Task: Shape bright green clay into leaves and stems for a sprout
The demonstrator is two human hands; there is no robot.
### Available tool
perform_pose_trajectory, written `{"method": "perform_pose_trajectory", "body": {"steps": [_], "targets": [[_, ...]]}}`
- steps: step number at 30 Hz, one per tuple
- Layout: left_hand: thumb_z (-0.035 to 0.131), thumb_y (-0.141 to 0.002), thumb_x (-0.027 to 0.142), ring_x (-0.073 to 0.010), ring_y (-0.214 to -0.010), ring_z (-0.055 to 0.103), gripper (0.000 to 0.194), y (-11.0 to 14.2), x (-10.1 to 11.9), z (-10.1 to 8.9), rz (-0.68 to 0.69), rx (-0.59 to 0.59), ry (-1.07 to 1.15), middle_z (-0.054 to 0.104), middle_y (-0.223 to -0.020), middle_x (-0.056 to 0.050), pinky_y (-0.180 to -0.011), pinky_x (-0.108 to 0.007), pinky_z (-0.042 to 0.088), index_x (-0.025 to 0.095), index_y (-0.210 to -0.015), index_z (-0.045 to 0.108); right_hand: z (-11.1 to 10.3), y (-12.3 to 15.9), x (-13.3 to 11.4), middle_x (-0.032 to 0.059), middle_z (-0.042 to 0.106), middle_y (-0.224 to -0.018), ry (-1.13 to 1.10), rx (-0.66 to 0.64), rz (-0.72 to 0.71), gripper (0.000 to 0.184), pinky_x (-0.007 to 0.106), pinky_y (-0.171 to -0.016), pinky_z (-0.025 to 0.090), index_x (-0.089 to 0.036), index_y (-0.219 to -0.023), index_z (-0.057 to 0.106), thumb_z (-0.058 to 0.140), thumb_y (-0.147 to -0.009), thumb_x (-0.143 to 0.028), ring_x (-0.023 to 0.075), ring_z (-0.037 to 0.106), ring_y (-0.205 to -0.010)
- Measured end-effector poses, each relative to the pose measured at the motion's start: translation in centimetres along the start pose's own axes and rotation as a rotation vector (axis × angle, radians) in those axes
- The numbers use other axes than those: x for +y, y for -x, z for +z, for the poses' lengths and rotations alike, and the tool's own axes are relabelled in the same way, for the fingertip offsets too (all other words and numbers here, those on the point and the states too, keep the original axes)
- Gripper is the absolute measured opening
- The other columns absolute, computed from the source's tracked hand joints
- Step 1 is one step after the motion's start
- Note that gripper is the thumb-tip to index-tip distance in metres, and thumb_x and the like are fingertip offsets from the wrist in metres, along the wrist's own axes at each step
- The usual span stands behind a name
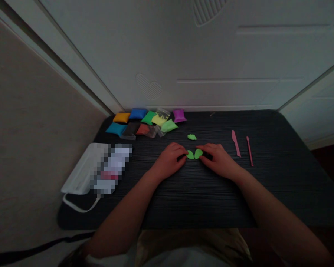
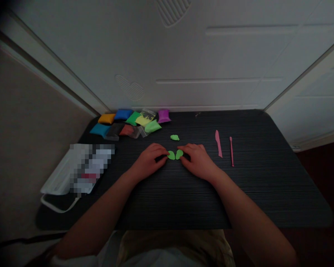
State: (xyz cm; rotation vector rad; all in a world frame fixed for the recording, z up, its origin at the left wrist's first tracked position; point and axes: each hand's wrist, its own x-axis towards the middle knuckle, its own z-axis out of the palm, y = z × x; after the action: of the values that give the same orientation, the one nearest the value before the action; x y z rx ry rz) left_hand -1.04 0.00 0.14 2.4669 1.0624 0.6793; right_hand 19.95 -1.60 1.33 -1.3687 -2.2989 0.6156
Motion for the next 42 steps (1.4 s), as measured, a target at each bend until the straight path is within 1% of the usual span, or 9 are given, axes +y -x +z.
{"method": "perform_pose_trajectory", "body": {"steps": [12, 15, 19, 22, 27, 34, 42], "targets": [[0.050, -0.079, 0.015, -0.0160, -0.090, 0.049, 0.015, 0.0, -0.2, 0.2, 0.029, -0.002, -0.026, 0.058, -0.090, -0.003, -0.084, -0.033, 0.042, 0.017, -0.091, 0.058, 0.2, -0.1, 0.0, 0.0041, 0.061, -0.099, 0.040, -0.008, -0.005, 0.038, 0.035, -0.079, 0.033, -0.025, -0.117, 0.049, 0.050, -0.079, -0.026, 0.0206, 0.053, -0.092], [0.052, -0.078, 0.020, -0.0174, -0.090, 0.048, 0.015, -0.1, 0.1, 0.1, 0.028, -0.010, -0.053, 0.057, -0.091, -0.004, -0.084, -0.035, 0.041, 0.017, -0.092, 0.058, 0.2, 0.0, 0.1, 0.0040, 0.061, -0.100, 0.039, -0.004, -0.007, 0.038, 0.035, -0.080, 0.032, -0.024, -0.118, 0.049, 0.050, -0.079, -0.025, 0.0206, 0.052, -0.093], [0.052, -0.079, 0.028, -0.0191, -0.092, 0.047, 0.016, -0.2, 0.6, 0.1, 0.026, 0.029, -0.101, 0.056, -0.093, -0.006, -0.086, -0.038, 0.040, 0.017, -0.089, 0.059, 0.2, 0.0, 0.1, 0.0037, 0.060, -0.101, 0.043, -0.003, -0.005, 0.038, 0.035, -0.080, 0.032, -0.025, -0.118, 0.049, 0.050, -0.079, -0.025, 0.0204, 0.052, -0.093], [0.051, -0.080, 0.025, -0.0195, -0.096, 0.045, 0.015, -0.3, 0.9, 0.2, 0.026, 0.042, -0.147, 0.055, -0.097, -0.006, -0.087, -0.037, 0.039, 0.017, -0.088, 0.060, 0.2, 0.0, 0.1, 0.0037, 0.060, -0.101, 0.045, -0.006, -0.003, 0.038, 0.035, -0.079, 0.032, -0.025, -0.118, 0.049, 0.050, -0.079, -0.026, 0.0204, 0.052, -0.092], [0.050, -0.080, 0.021, -0.0195, -0.099, 0.041, 0.013, -0.3, 1.1, 0.4, 0.039, 0.030, -0.186, 0.054, -0.099, -0.005, -0.090, -0.036, 0.037, 0.018, -0.086, 0.062, 0.3, 0.0, -0.1, 0.0039, 0.060, -0.099, 0.056, -0.003, -0.007, 0.036, 0.034, -0.078, 0.032, -0.024, -0.116, 0.050, 0.049, -0.080, -0.026, 0.0203, 0.052, -0.091], [0.048, -0.080, 0.016, -0.0195, -0.097, 0.042, 0.018, -0.4, 1.3, 0.5, 0.093, -0.004, -0.189, 0.055, -0.099, -0.004, -0.088, -0.038, 0.038, 0.022, -0.088, 0.063, 0.3, 0.1, -0.1, 0.0037, 0.061, -0.096, 0.060, 0.004, -0.005, 0.033, 0.034, -0.077, 0.032, -0.023, -0.112, 0.052, 0.049, -0.080, -0.026, 0.0202, 0.052, -0.090], [0.049, -0.080, 0.022, -0.0217, -0.103, 0.040, 0.017, -0.4, 2.0, 0.1, 0.095, -0.055, -0.253, 0.054, -0.103, -0.005, -0.092, -0.040, 0.035, 0.021, -0.087, 0.064, 0.4, 0.1, -0.1, 0.0033, 0.062, -0.094, 0.050, 0.014, -0.006, 0.032, 0.034, -0.079, 0.032, -0.023, -0.112, 0.052, 0.049, -0.080, -0.027, 0.0195, 0.053, -0.089]]}}
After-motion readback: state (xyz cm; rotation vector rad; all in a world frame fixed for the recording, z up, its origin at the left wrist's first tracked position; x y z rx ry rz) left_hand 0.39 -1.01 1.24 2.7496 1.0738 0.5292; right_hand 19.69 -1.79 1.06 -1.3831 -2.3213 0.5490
